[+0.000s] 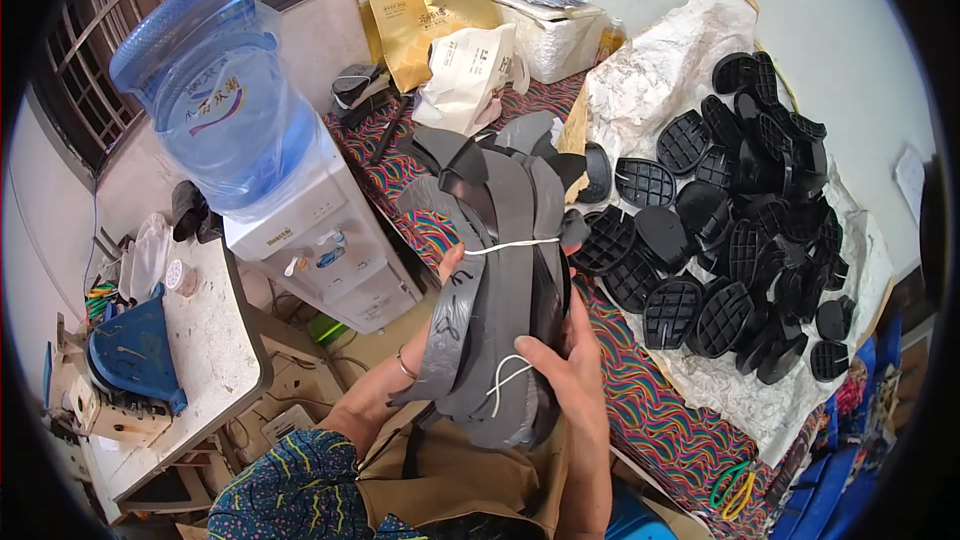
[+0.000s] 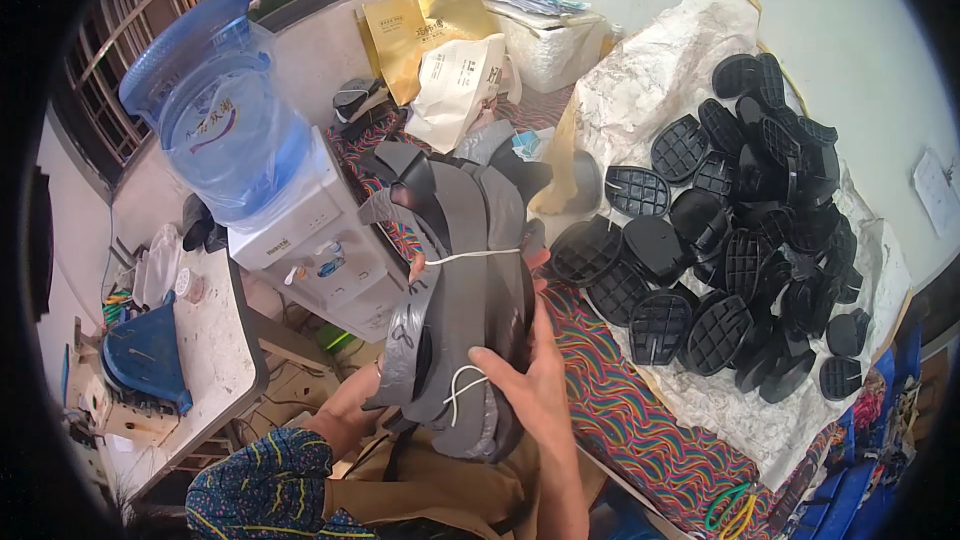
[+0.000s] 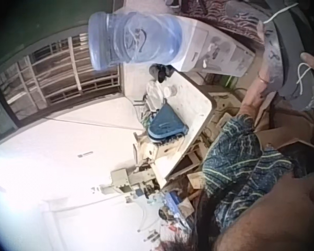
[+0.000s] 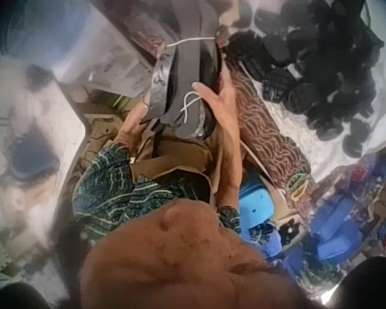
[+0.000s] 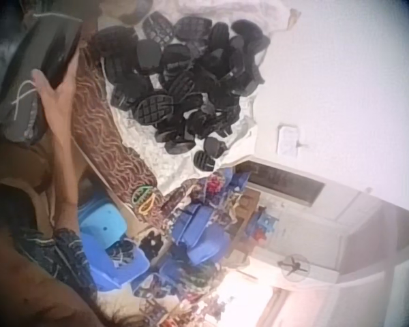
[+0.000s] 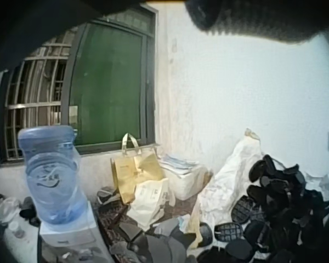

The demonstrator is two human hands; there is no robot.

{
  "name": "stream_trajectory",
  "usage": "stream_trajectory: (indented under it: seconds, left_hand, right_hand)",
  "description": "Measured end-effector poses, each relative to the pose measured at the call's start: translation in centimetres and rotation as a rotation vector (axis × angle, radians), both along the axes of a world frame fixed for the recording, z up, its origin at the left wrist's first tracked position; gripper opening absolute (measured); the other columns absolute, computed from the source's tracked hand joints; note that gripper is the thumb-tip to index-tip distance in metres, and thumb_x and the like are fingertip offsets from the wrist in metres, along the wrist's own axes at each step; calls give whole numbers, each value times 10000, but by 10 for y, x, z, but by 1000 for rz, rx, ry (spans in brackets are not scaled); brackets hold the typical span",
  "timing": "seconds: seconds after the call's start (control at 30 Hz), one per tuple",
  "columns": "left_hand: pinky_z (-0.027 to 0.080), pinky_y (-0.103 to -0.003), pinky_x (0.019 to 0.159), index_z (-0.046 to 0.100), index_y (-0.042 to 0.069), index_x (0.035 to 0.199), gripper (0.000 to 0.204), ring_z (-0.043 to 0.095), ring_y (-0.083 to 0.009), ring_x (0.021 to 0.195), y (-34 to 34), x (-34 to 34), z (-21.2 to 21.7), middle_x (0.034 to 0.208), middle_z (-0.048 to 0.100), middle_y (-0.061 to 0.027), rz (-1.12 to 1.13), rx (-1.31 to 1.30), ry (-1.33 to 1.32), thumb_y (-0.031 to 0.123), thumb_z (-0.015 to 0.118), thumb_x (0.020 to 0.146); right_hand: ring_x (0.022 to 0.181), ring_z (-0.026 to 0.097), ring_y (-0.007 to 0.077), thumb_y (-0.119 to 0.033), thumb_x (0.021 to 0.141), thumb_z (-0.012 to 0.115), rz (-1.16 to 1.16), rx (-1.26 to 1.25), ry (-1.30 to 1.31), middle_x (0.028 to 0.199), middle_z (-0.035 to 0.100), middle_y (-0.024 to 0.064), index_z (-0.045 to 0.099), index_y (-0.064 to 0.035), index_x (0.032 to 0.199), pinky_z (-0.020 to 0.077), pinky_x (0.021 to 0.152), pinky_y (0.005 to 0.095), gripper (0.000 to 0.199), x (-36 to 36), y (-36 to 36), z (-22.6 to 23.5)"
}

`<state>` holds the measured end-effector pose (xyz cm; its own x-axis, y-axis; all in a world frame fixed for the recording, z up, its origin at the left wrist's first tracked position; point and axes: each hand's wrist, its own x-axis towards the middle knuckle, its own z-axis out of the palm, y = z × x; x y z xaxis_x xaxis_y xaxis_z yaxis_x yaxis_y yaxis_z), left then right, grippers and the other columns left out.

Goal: The person sits at a low workbench and assembles black slippers by hand. They pick up a sole and a strap, align the strap to the sole, and press them together to form a complete slipper. The person handles multiple pairs of components, working through a pile of loose parts.

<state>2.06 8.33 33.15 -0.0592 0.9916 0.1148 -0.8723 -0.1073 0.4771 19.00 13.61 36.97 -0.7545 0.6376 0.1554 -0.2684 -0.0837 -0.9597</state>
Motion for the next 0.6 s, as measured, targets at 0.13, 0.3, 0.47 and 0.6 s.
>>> stream_trajectory:
  seconds: [0.13,0.3,0.47,0.6]
  left_hand:
    - [401,-437,1085,289,-52,1483,994,471,-301,1303,-16,-56,-51,1489,378,-217,142,-306,266,685,518,856]
    - [504,-365,913,387,-62,1392,737,615,-226,1078,-23,-66,-31,1245,577,-184,262,-471,326,368,663,862]
    - [536,-304,768,425,-70,1286,717,684,-189,855,-20,-34,24,1002,642,-141,172,-480,540,39,786,677]
    - [526,-286,754,452,-66,1200,668,687,-185,823,-14,-27,13,971,629,-121,326,-496,529,13,814,645]
  right_hand:
    - [1082,622,221,-28,784,757,-123,-5,-59,1265,590,166,321,16,1473,504,918,320,816,-2,-10,10]
    - [1113,615,278,-82,767,782,-298,204,-188,1275,579,216,319,19,1466,498,944,376,845,-3,-9,5]
    - [1145,570,383,-138,737,805,-407,495,-304,1285,546,231,366,8,1442,463,972,441,843,-10,-8,-6]
    - [1085,543,359,-104,699,838,-630,1026,-380,1183,561,208,453,13,1368,450,924,415,781,-15,-6,-6]
